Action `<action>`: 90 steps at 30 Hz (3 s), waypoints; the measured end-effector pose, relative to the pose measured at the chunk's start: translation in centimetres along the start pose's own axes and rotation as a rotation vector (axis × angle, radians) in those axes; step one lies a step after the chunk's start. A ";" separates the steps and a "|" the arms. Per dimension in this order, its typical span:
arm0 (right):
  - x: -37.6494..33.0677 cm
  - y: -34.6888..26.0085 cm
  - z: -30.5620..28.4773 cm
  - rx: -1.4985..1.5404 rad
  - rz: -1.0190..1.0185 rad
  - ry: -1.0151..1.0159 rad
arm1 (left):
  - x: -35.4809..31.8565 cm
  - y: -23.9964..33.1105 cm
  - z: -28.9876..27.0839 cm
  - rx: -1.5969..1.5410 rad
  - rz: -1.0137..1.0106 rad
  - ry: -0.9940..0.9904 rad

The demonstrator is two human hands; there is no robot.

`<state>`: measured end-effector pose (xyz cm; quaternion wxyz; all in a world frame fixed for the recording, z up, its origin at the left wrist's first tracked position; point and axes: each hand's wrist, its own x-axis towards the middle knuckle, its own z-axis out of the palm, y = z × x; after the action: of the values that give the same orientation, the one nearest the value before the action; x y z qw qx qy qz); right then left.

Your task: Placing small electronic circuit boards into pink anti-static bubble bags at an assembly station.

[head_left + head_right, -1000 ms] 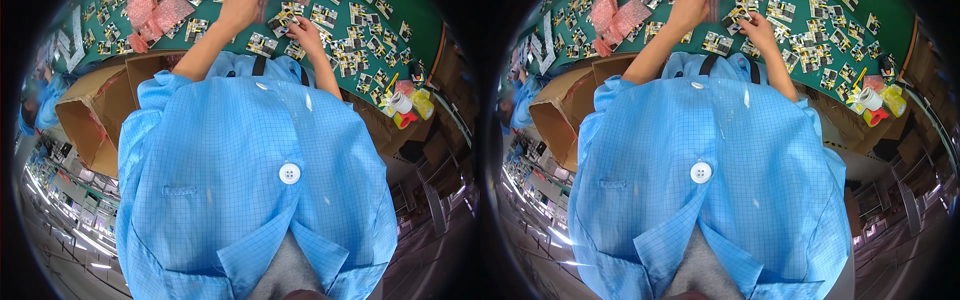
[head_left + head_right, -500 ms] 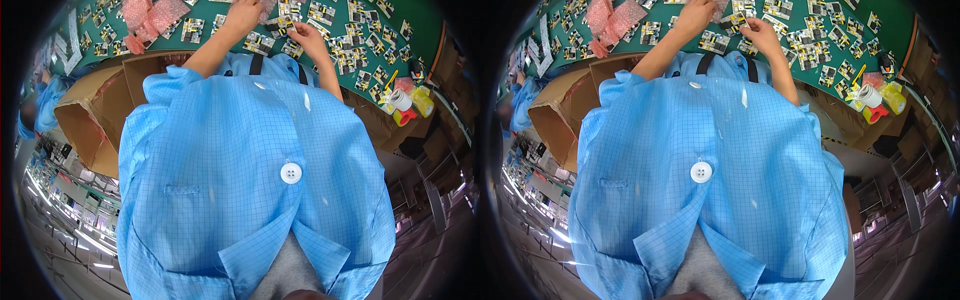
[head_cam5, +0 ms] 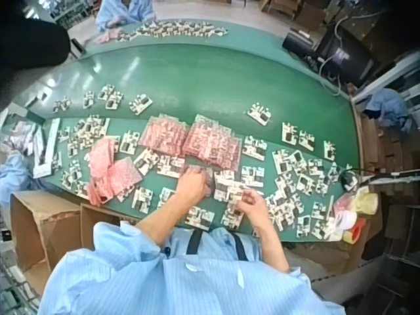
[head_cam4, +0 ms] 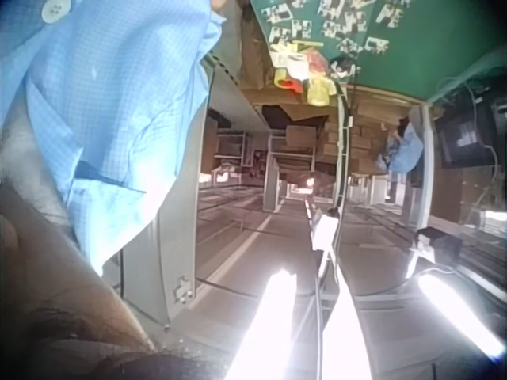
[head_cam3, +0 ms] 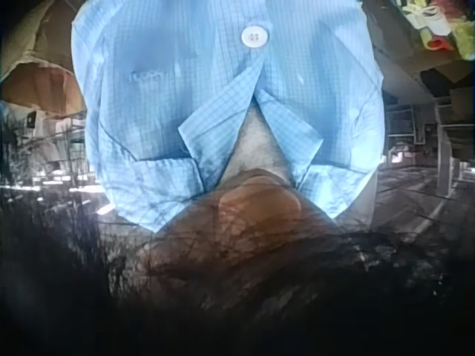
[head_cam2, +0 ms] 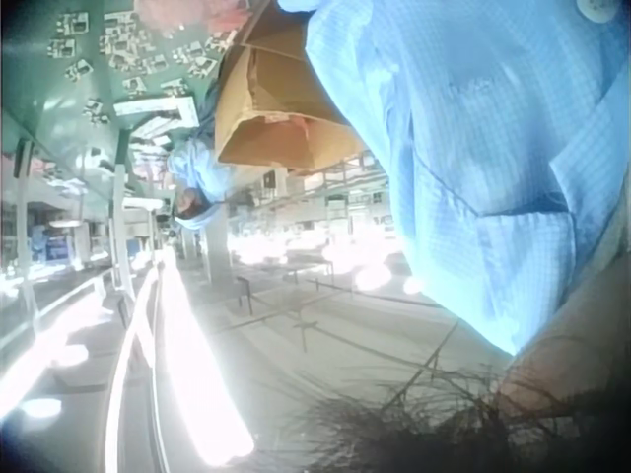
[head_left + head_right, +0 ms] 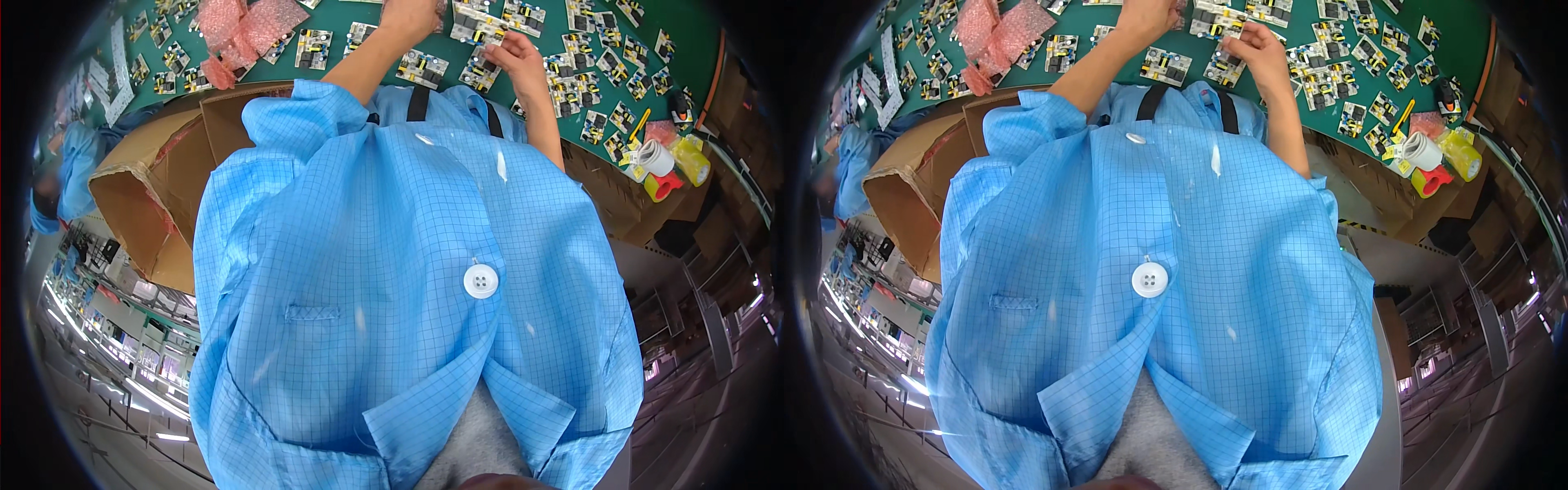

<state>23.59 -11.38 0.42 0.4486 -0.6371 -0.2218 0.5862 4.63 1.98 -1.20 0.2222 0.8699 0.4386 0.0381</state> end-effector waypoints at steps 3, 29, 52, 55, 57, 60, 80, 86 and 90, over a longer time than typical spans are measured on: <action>0.8 0.0 0.0 0.036 -0.069 0.049 | -0.6 -1.2 1.0 -0.175 0.067 0.157; 2.2 -1.3 0.3 -0.042 0.121 0.036 | -3.7 -0.6 -1.4 -0.568 0.197 0.227; 0.2 -2.9 3.4 -0.275 -0.051 0.065 | -3.7 0.9 -2.8 -0.422 0.303 0.540; 0.1 -3.1 3.1 -0.289 0.007 0.083 | -3.9 2.3 -4.6 -0.375 0.134 0.439; 0.3 -3.2 3.1 -0.244 0.038 0.085 | -3.7 1.7 -3.4 -0.411 0.196 0.526; 0.3 -3.1 3.5 -0.224 0.059 0.066 | -4.2 1.6 -3.8 -0.413 0.190 0.569; 1.0 -2.4 3.9 -0.140 0.065 0.211 | -4.5 2.7 -4.0 -0.578 0.011 0.416; -0.2 -4.2 6.0 -0.140 -0.015 0.174 | -4.8 2.2 -3.7 -0.518 0.066 0.533; -0.6 -5.8 5.8 -0.102 0.121 0.131 | -4.9 2.8 -4.9 -0.506 0.015 0.380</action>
<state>19.36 -7.13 6.05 0.3928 -0.7085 -0.1827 0.5572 2.43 -1.52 5.00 0.3452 0.7677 0.4424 0.3094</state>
